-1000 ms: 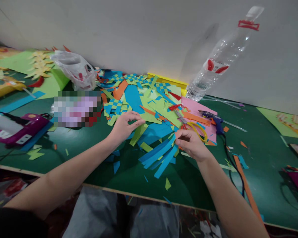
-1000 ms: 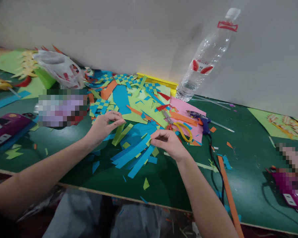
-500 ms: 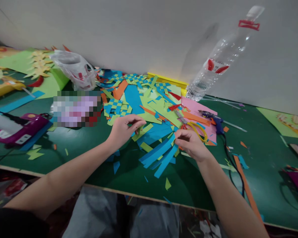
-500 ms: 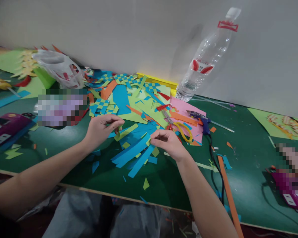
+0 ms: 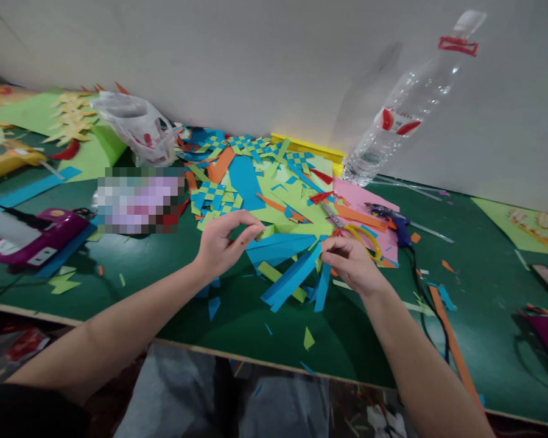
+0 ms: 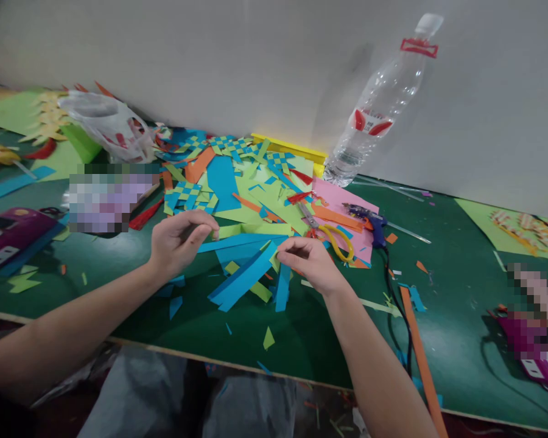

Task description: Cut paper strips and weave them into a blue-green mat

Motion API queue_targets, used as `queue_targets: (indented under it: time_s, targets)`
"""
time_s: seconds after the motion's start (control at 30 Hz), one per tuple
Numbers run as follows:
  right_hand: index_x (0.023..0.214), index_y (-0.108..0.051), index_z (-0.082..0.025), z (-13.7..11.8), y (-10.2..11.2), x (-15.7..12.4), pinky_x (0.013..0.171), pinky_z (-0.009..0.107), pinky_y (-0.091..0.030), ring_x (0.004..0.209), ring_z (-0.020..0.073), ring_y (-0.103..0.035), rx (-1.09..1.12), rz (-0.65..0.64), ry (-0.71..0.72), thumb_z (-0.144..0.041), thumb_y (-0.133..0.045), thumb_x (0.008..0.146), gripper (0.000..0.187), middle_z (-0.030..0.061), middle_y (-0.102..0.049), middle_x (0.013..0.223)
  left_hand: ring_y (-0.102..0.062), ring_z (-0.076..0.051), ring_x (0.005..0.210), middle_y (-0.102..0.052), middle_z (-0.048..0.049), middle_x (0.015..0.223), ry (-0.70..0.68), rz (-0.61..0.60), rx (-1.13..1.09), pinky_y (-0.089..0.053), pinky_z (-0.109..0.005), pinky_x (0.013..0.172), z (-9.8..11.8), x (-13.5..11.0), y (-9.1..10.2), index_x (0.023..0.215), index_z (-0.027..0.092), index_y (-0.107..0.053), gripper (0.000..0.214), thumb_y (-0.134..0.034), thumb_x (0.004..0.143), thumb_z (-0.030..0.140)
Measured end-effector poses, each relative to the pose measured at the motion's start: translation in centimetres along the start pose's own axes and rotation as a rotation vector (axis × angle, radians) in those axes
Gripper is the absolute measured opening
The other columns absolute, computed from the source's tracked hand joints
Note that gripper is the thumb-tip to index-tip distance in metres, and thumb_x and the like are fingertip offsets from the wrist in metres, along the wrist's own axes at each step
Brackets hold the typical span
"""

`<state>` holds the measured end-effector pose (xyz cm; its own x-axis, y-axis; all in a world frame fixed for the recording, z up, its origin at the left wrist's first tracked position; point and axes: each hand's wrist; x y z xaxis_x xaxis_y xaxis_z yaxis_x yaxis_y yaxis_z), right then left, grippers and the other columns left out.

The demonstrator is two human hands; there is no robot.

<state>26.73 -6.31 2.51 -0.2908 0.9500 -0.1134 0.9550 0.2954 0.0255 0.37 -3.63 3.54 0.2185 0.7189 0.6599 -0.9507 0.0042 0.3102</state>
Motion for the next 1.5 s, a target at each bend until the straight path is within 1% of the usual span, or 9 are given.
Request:
queue_targets:
  time_s: [0.17,0.33,0.47,0.63,0.9,1.1,1.27,1.4,1.5]
  targets:
    - [0.073,-0.065,-0.018,0.4,-0.1,0.6,0.052,0.025,-0.037,0.055,0.0107,-0.049,-0.053,0.096,-0.088,-0.047,-0.078,0.066,0.032,-0.0022,-0.056,0.06,-0.058,-0.009,0.056,-0.066,-0.0007,0.064,0.094,-0.132,0.075,-0.045,-0.019,0.055,0.1,0.3,-0.2,0.074,0.016,-0.065,0.026,-0.052,0.092,0.03]
    - [0.072,-0.065,-0.016,0.2,-0.2,0.7,0.053,0.024,-0.036,0.055,0.0092,-0.049,-0.085,0.166,-0.137,-0.047,-0.079,0.064,0.035,-0.0028,-0.056,0.061,-0.059,-0.01,0.059,-0.066,-0.0004,0.066,0.163,-0.225,0.141,-0.045,-0.019,0.057,-0.3,0.4,-0.6,0.073,0.016,-0.065,0.029,-0.051,0.092,0.033]
    - [0.073,-0.065,-0.015,0.1,-0.3,0.7,0.05,0.025,-0.032,0.053,0.0092,-0.045,-0.243,0.203,-0.099,-0.05,-0.075,0.067,0.036,-0.003,-0.054,0.059,-0.06,-0.01,0.06,-0.066,-0.0005,0.067,0.206,-0.259,0.147,-0.045,-0.02,0.058,-0.6,0.3,-0.7,0.075,0.017,-0.065,0.03,-0.049,0.093,0.036]
    - [0.072,-0.064,-0.016,0.2,-0.3,0.7,0.053,0.026,-0.033,0.054,0.0098,-0.043,-0.406,0.214,-0.02,-0.05,-0.069,0.073,0.035,-0.0028,-0.055,0.061,-0.06,-0.011,0.061,-0.066,-0.0009,0.068,0.238,-0.283,0.184,-0.044,-0.021,0.057,-0.7,0.3,-0.6,0.075,0.016,-0.064,0.033,-0.048,0.093,0.038]
    - [0.074,-0.066,-0.017,-0.4,-0.6,0.5,0.057,0.028,-0.038,0.06,0.0137,-0.051,-0.617,0.228,0.097,-0.044,-0.065,0.078,0.027,0.0013,-0.063,0.069,-0.06,-0.012,0.06,-0.066,-0.0007,0.066,0.247,-0.322,0.177,-0.042,-0.021,0.056,-0.9,0.3,-0.8,0.076,0.016,-0.064,0.032,-0.05,0.092,0.039]
    - [0.081,-0.069,-0.018,-0.6,-0.7,0.3,0.053,0.027,-0.04,0.056,0.0126,-0.052,-0.524,0.209,0.098,-0.045,-0.065,0.079,0.027,0.0029,-0.067,0.074,-0.06,-0.012,0.062,-0.067,-0.0004,0.068,0.254,-0.384,0.183,-0.042,-0.021,0.057,-1.0,0.3,-0.8,0.08,0.016,-0.065,0.032,-0.048,0.093,0.04]
    - [0.084,-0.07,-0.019,-0.6,-0.5,0.3,0.061,0.028,-0.047,0.067,0.0155,-0.06,-0.423,0.197,0.119,-0.044,-0.067,0.077,0.026,0.0041,-0.07,0.079,-0.062,-0.013,0.065,-0.068,-0.0017,0.075,0.257,-0.391,0.187,-0.044,-0.021,0.061,-1.0,0.3,-0.8,0.084,0.016,-0.066,0.035,-0.043,0.095,0.041]
    - [0.082,-0.07,-0.019,-0.6,-0.3,0.3,0.065,0.029,-0.049,0.071,0.0162,-0.061,-0.314,0.221,0.126,-0.045,-0.071,0.074,0.027,0.004,-0.071,0.08,-0.064,-0.015,0.073,-0.07,-0.0035,0.08,0.266,-0.371,0.161,-0.046,-0.023,0.065,-0.9,0.3,-0.7,0.086,0.016,-0.067,0.039,-0.038,0.096,0.041]
    - [0.081,-0.07,-0.019,-0.6,-0.2,0.3,0.064,0.028,-0.049,0.07,0.0157,-0.06,-0.28,0.23,0.135,-0.046,-0.072,0.073,0.028,0.004,-0.07,0.079,-0.064,-0.015,0.073,-0.069,-0.0037,0.08,0.262,-0.394,0.129,-0.047,-0.023,0.065,-0.6,0.4,-0.6,0.089,0.016,-0.067,0.04,-0.037,0.096,0.043]
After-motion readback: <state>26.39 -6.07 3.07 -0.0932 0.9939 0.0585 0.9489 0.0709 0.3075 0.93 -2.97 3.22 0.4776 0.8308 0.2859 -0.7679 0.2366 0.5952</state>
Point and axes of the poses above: each hand's wrist, its own x-axis towards the middle knuckle, its own y-axis out of the back of the hand, z = x × y
